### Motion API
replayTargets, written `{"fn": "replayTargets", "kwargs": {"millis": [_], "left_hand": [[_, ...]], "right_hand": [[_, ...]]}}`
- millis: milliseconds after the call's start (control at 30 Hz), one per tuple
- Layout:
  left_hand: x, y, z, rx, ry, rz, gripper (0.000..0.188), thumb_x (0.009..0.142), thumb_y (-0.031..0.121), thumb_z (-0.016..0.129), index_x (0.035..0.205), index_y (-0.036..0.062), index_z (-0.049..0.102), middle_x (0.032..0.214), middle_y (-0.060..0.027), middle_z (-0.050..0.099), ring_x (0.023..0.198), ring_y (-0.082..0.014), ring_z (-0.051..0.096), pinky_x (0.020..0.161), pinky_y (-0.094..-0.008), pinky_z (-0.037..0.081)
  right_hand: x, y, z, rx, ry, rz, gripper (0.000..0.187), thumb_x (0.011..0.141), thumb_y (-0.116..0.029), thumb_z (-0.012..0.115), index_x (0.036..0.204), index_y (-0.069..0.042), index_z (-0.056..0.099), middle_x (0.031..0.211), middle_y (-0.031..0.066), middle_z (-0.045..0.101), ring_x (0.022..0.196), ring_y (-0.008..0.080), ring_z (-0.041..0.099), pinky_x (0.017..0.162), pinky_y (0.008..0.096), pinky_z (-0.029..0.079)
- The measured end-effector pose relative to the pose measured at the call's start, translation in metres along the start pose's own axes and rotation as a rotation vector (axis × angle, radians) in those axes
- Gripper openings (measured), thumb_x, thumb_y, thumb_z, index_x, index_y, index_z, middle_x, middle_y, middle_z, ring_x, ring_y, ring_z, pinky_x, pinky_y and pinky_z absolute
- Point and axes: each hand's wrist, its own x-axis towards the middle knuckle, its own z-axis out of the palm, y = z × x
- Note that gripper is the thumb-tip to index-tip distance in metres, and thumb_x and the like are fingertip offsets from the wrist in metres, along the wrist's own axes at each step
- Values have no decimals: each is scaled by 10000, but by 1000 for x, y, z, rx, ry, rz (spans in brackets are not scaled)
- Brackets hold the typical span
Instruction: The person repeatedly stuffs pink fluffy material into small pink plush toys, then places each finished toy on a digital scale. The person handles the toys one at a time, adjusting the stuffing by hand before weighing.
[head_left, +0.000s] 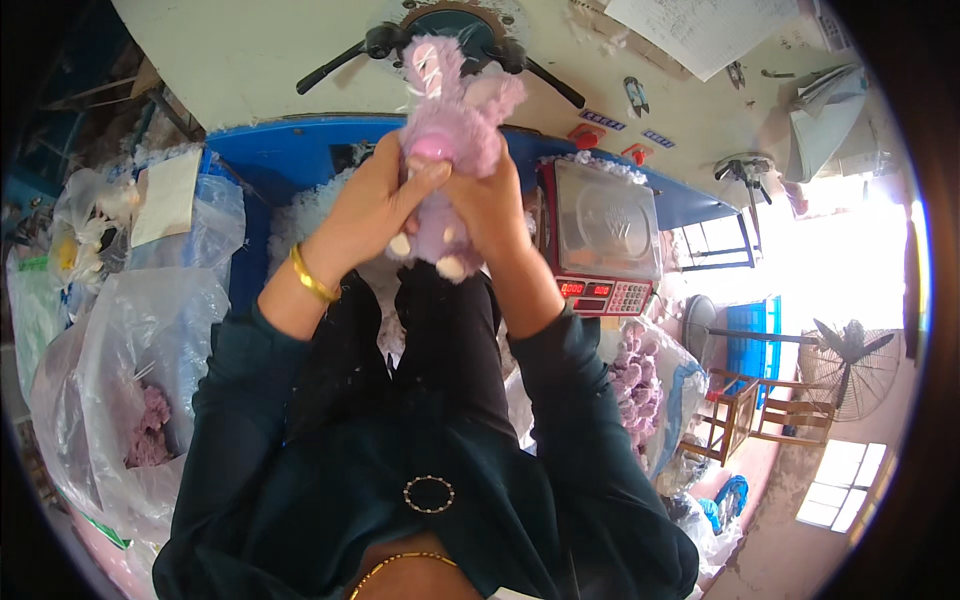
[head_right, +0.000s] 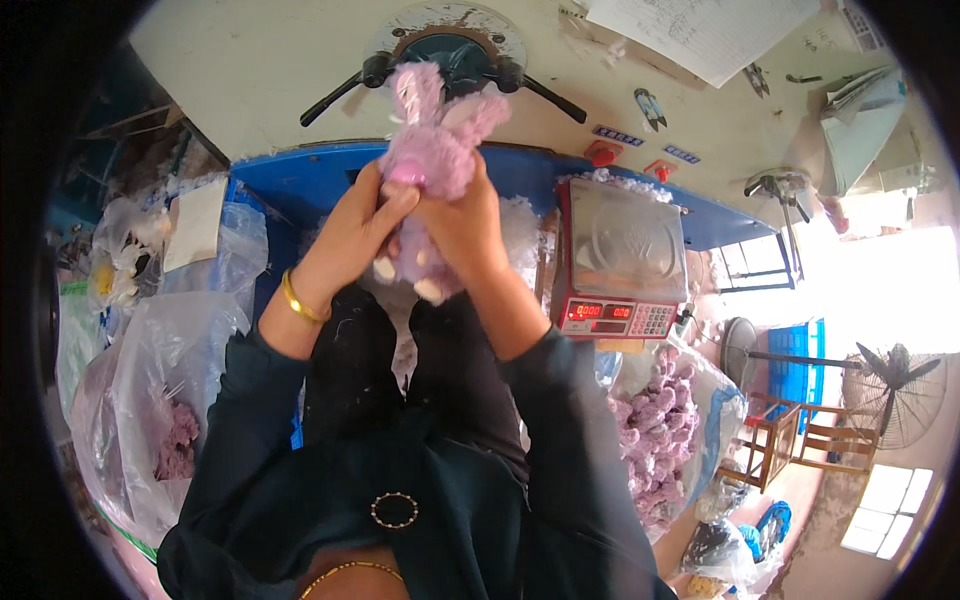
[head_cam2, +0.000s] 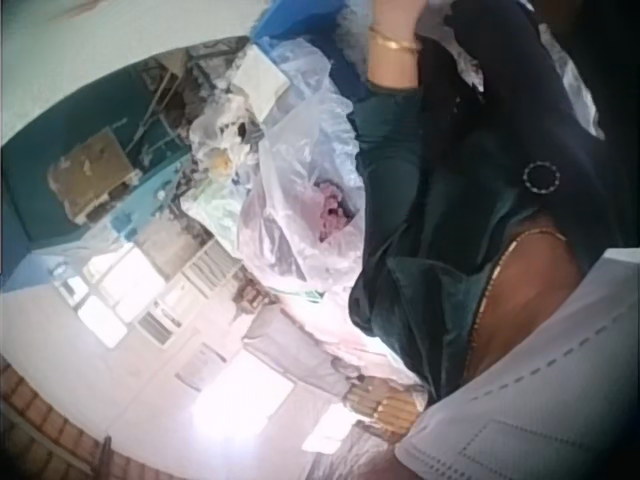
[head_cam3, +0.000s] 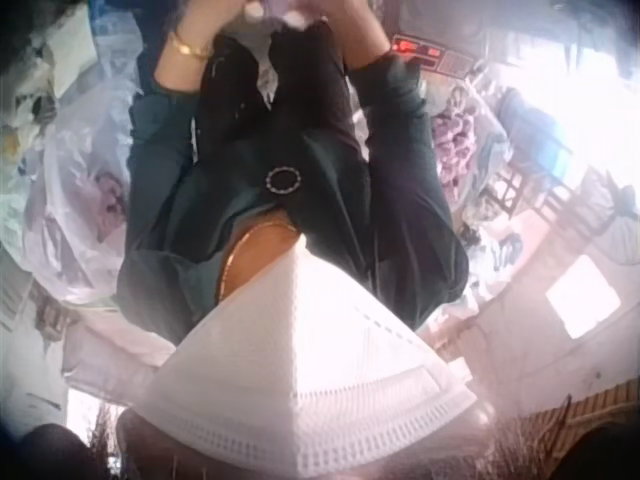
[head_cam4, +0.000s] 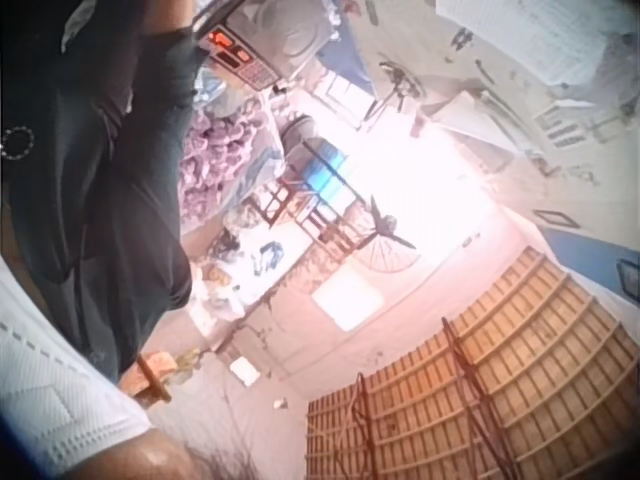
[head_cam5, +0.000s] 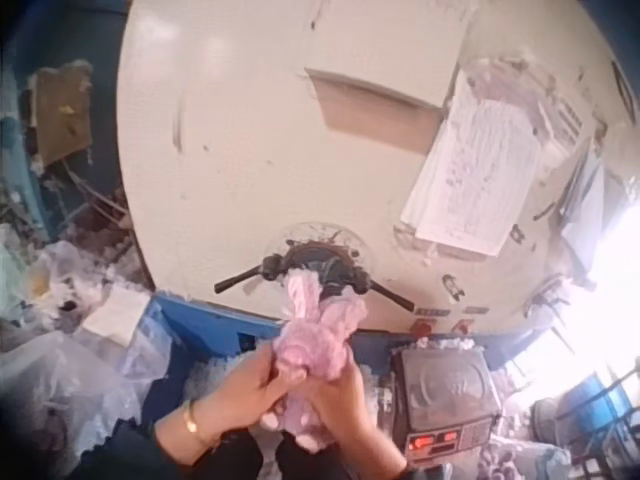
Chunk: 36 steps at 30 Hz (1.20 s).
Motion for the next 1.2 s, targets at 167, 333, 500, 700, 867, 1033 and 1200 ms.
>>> {"fn": "replayTargets", "kwargs": {"millis": [167,333,500,700,867,1033,1200], "left_hand": [[-32,3,11,6,16,10,597,903,358,597,1282,-39,364,943,-95,578,553,-99,530,510,-222,446],[-62,-5,15,-105,-54,-39,520,915,232,585,1316,-18,369,925,-80,584,590,-97,541,531,-226,458],[-120,-49,-16,-193,-59,-147,374,935,140,526,1273,0,451,893,-81,618,685,-101,570,605,-230,468],[-226,-118,-133,10,241,-689,218,936,226,545,966,23,617,838,-72,640,633,-102,565,555,-211,445],[-376,-182,-306,812,650,-1000,255,941,254,495,999,51,639,998,-114,628,840,-160,615,679,-254,480],[-488,-155,-346,820,481,-1440,293,921,295,510,1017,52,643,1005,-134,634,859,-201,616,698,-286,478],[-405,-141,-351,809,269,-1407,335,902,335,526,1036,53,647,1011,-154,639,877,-243,617,716,-319,476]], "right_hand": [[-39,-7,12,73,41,-23,671,683,-26,807,1239,-11,431,1118,76,593,1027,155,565,893,296,470],[-67,3,-15,-133,-66,-45,770,658,-136,849,1286,-4,424,1167,107,583,1066,165,552,902,310,461],[-56,8,-145,-636,85,247,626,688,-322,821,1163,-8,560,1002,115,663,944,210,627,802,346,512],[-21,17,-316,-985,344,575,821,727,-467,761,1304,33,459,1156,189,608,1040,229,599,832,333,496],[-37,15,-359,-1098,389,415,939,721,-591,712,1360,27,411,1205,224,577,1083,274,584,852,334,485],[-92,-15,-362,-651,657,722,726,741,-481,751,1270,-44,517,1175,108,541,912,270,597,772,376,503],[-152,-27,-428,-388,855,802,834,771,-477,730,1359,-12,362,1245,204,487,1059,310,572,864,409,499]]}}
